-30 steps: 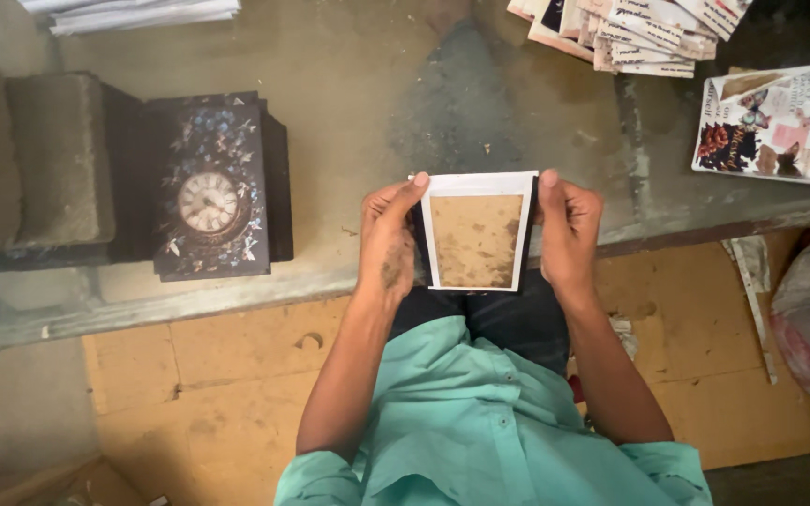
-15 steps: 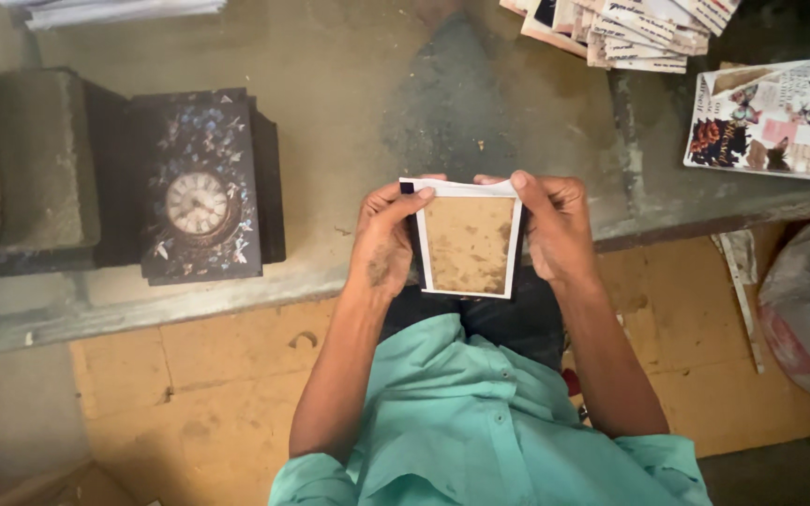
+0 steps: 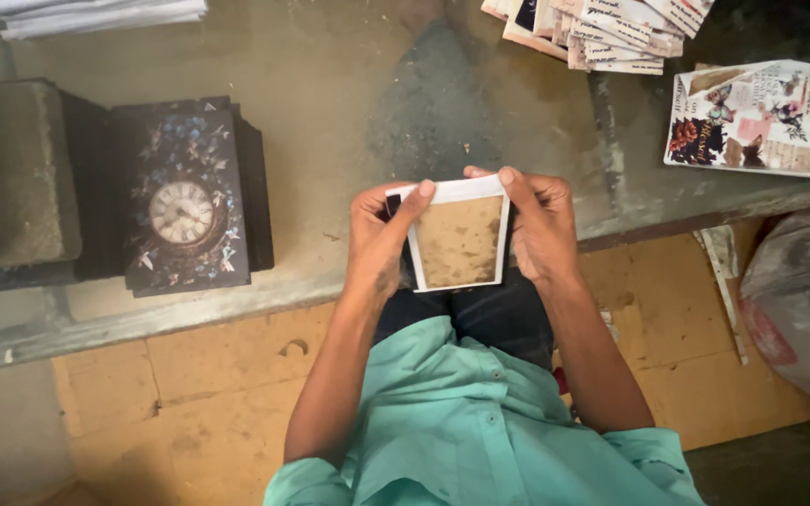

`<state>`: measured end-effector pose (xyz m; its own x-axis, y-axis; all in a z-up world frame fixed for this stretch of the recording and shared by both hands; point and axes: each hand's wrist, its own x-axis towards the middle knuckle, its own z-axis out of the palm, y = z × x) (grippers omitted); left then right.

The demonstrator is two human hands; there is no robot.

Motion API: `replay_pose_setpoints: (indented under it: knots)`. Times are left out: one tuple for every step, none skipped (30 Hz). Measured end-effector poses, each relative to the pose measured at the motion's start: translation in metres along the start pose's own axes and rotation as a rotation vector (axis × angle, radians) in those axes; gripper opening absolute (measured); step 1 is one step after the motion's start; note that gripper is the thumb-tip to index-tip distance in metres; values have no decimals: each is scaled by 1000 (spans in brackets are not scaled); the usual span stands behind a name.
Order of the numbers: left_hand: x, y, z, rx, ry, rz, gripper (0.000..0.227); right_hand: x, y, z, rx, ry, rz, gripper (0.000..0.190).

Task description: The person assembles small books by placing a printed cover sheet over a beige inner page and pressing the edges to adhere them. They repeatedly pick up covers and inner pages, align them, and smooth the surfaces before stacking the finished units.

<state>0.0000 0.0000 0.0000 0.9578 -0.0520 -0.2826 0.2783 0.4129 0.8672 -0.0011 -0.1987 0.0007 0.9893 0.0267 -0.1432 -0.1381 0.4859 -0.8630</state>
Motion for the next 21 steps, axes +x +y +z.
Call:
replay_pose_setpoints:
  knots:
    - [0, 0, 2, -37, 14, -1, 24, -1, -1, 0, -8, 6, -1, 26]
    - [1, 1, 4, -74, 29, -3, 25, -2, -2, 1, -17, 12, -3, 26]
    - [2, 4, 6, -64, 10, -1, 24, -2, -3, 2, -23, 17, -6, 26]
    - [2, 9, 8, -53, -8, 0, 24, -2, -4, 3, -35, 21, -6, 27]
    - [3, 15, 10, -38, -27, 0, 24, -3, -4, 4, -44, 27, -7, 28]
    - [3, 22, 11, 61, -74, 74, 24, -4, -4, 5, -53, 33, -9, 29]
    - [3, 30, 11, 160, -121, 146, 24, -5, -3, 6, -108, 40, -29, 29]
    - [2, 38, 12, 259, -167, 217, 24, -7, -2, 7, -163, 48, -49, 30]
    - [2, 44, 15, 378, -179, 234, 24, -7, -2, 8, -217, 50, -69, 30]
    - [2, 51, 17, 497, -189, 250, 23, -7, -2, 8, -248, 31, -95, 29]
    - [2, 56, 20, 618, -199, 266, 23, -7, -1, 10, -276, 11, -122, 29]
    - [2, 61, 23, 624, -189, 273, 22, -7, -1, 11, -304, -8, -149, 28]
    - [3, 65, 27, 628, -181, 281, 21, -7, -1, 12, -302, 3, -141, 28]
    - [3, 67, 30, 631, -173, 289, 20, -7, -1, 13, -300, 13, -133, 27]
    - [3, 69, 32, 625, -168, 294, 19, -7, -2, 13, -297, 27, -127, 27]
    - [4, 70, 35, 619, -164, 299, 19, -6, -3, 13, -280, 21, -120, 26]
    - [4, 70, 36, 616, -164, 299, 19, -7, -3, 14, -260, 21, -112, 24]
    - [5, 70, 37, 623, -163, 302, 19, -6, -3, 13, -240, 21, -104, 23]
    - [5, 68, 38, 627, -164, 303, 20, -8, -4, 13, -245, 15, -112, 23]
    - [5, 66, 37, 632, -165, 304, 20, -9, -4, 12, -249, 9, -119, 22]
    - [6, 64, 37, 629, -167, 297, 20, -9, -4, 12, -258, -2, -125, 22]
